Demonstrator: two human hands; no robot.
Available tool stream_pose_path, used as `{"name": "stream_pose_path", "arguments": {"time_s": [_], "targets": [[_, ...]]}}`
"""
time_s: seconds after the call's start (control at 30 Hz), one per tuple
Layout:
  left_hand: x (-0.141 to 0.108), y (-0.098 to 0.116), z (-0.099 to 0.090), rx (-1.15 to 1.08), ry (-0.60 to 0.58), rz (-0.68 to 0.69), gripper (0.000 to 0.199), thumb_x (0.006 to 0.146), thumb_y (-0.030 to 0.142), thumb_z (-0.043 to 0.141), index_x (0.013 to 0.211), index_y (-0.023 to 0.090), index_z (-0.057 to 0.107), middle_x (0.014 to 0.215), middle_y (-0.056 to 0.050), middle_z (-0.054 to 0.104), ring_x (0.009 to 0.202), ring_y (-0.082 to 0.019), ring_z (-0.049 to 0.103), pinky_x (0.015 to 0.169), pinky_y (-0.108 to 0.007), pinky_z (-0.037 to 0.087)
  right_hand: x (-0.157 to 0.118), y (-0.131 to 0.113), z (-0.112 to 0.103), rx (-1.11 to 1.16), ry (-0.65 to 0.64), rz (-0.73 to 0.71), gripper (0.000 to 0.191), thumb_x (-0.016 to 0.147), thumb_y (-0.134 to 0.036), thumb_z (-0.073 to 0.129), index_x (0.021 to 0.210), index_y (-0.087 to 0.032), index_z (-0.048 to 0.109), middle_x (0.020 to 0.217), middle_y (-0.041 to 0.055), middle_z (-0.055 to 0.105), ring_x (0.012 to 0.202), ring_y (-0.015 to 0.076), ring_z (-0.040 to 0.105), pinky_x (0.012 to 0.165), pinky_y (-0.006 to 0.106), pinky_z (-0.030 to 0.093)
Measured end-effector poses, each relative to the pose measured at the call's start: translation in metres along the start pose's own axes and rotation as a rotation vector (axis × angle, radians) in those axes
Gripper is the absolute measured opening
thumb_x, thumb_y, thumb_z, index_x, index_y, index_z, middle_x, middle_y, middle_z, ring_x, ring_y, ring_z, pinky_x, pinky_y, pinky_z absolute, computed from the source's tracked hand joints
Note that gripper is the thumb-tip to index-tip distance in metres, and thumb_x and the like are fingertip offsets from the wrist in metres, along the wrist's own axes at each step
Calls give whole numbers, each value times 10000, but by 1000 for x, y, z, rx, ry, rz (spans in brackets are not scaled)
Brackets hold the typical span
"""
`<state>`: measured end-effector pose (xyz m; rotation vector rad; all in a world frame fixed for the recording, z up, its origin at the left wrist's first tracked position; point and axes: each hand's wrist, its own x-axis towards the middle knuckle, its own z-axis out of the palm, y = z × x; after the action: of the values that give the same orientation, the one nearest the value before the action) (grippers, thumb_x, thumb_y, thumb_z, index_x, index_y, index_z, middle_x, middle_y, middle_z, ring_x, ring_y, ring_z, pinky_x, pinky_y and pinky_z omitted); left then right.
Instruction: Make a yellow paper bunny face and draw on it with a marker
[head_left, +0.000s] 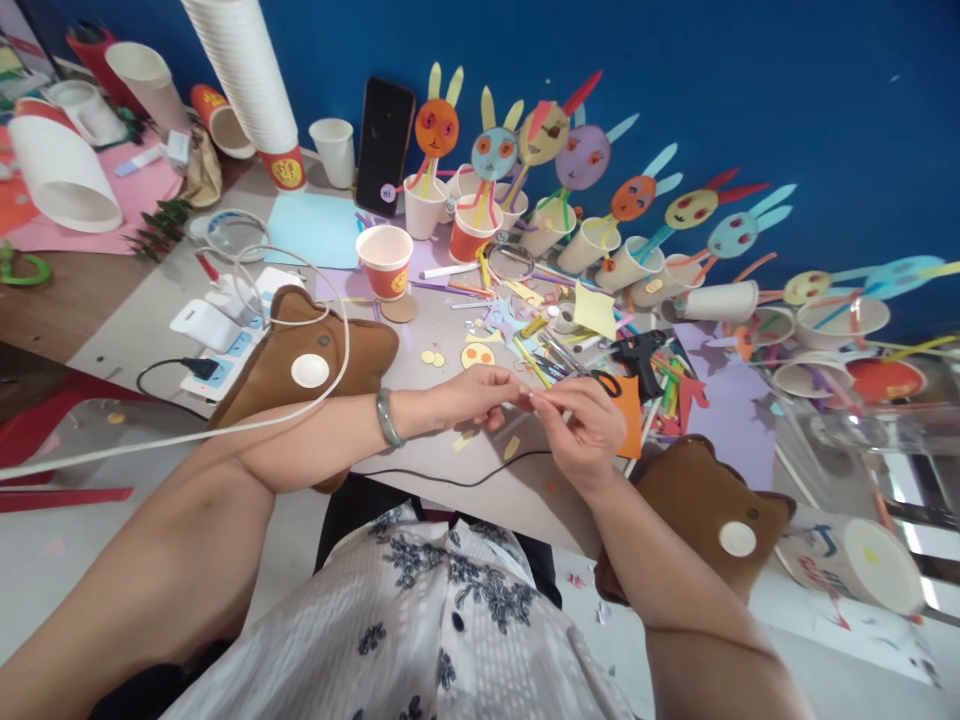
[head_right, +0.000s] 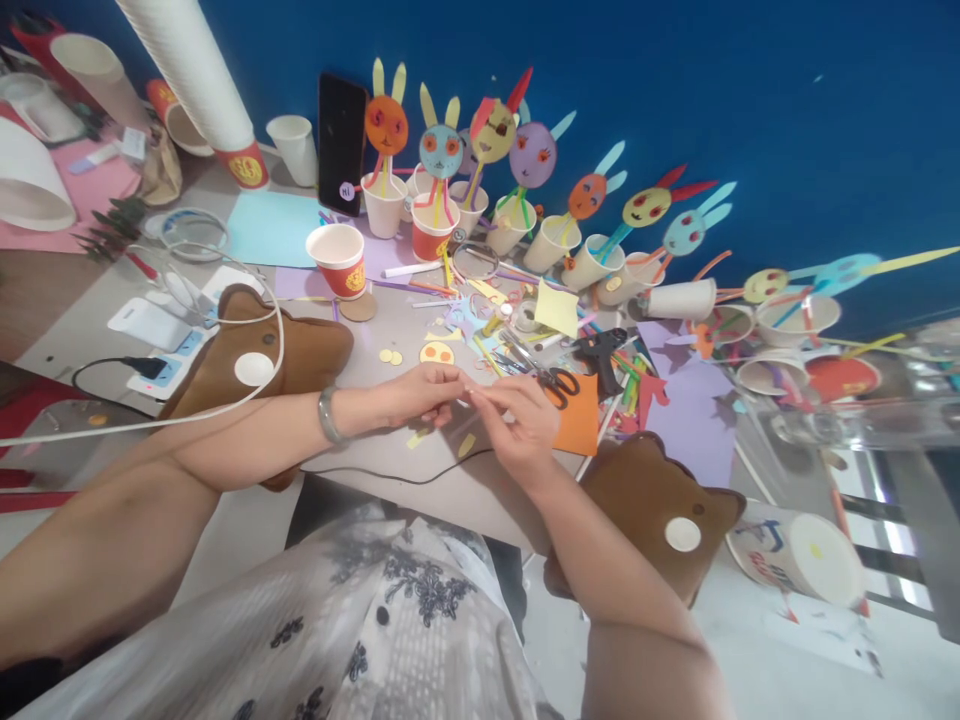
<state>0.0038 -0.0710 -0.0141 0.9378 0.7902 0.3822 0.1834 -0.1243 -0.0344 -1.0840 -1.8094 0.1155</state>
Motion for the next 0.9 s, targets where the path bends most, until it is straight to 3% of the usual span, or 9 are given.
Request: {"name": "stream_pose_path", "arguments": {"time_s": [0.17, 0.23, 0.33, 0.43, 0.53, 0.67, 0.8, 0.9], "targets": [[1, -12, 2, 12, -55, 12, 102, 932, 131, 563, 843, 158, 604, 478, 101, 514, 364, -40, 457, 396, -141, 304, -7, -6, 5, -63, -157, -157, 85, 946, -229, 711, 974, -276, 775, 866, 38, 757, 734, 179, 702, 653, 331, 588], [0, -10, 1, 22, -71, 30, 94, 939, 155, 561, 868, 156, 623, 523, 86, 557, 372, -35, 463, 395, -142, 304, -5, 1, 4, -161, -115, -79, 103, 973, -277, 676, 939, -265, 773, 847, 50, 749, 755, 197, 697, 675, 352, 585], [-2, -3, -1, -4, -60, 25, 154, 946, 181, 530, 1001, 160, 672, 762, 28, 710, 390, -21, 494, 375, -156, 272, 1, 12, 0, -213, 17, 58, 117, 980, -293, 663, 946, -252, 768, 849, 57, 737, 758, 212, 677, 671, 360, 561], [0, 2, -2, -86, -73, -21, 223, 950, 198, 451, 995, 165, 667, 900, -12, 747, 379, -25, 492, 365, -181, 249, 4, 18, -3, -165, -14, 25, 99, 968, -271, 674, 977, -264, 773, 877, 51, 736, 790, 218, 685, 710, 377, 550], [3, 3, -3, -162, -95, -30, 286, 996, 305, 399, 1001, 173, 653, 825, -14, 725, 376, -42, 472, 371, -188, 238, 4, 20, -2, -190, -129, -51, 137, 977, -259, 647, 1032, -277, 771, 959, 56, 751, 876, 229, 712, 785, 408, 533], [2, 3, -4, -230, -137, -32, 588, 1036, 594, 305, 1073, 155, 693, 779, -35, 721, 400, -63, 456, 379, -196, 252, 7, 23, -4, -248, -165, -117, 167, 987, -240, 631, 1083, -283, 761, 1029, 55, 776, 904, 219, 724, 806, 408, 489], [-3, 4, -6, -208, -230, -62, 703, 1002, 711, 305, 1011, 152, 731, 827, -63, 751, 415, -65, 443, 399, -218, 279, 14, 15, -23, -324, -245, -242, 143, 968, -193, 657, 1026, -282, 752, 972, 32, 795, 830, 202, 722, 771, 395, 483], [-9, 3, -8, -40, -311, 7, 679, 1014, 668, 318, 965, 148, 752, 743, -62, 719, 451, -84, 452, 433, -232, 305, 16, 1, -59, -401, -395, -252, 146, 978, -211, 625, 1016, -278, 749, 965, 42, 797, 818, 220, 718, 743, 402, 518]]}}
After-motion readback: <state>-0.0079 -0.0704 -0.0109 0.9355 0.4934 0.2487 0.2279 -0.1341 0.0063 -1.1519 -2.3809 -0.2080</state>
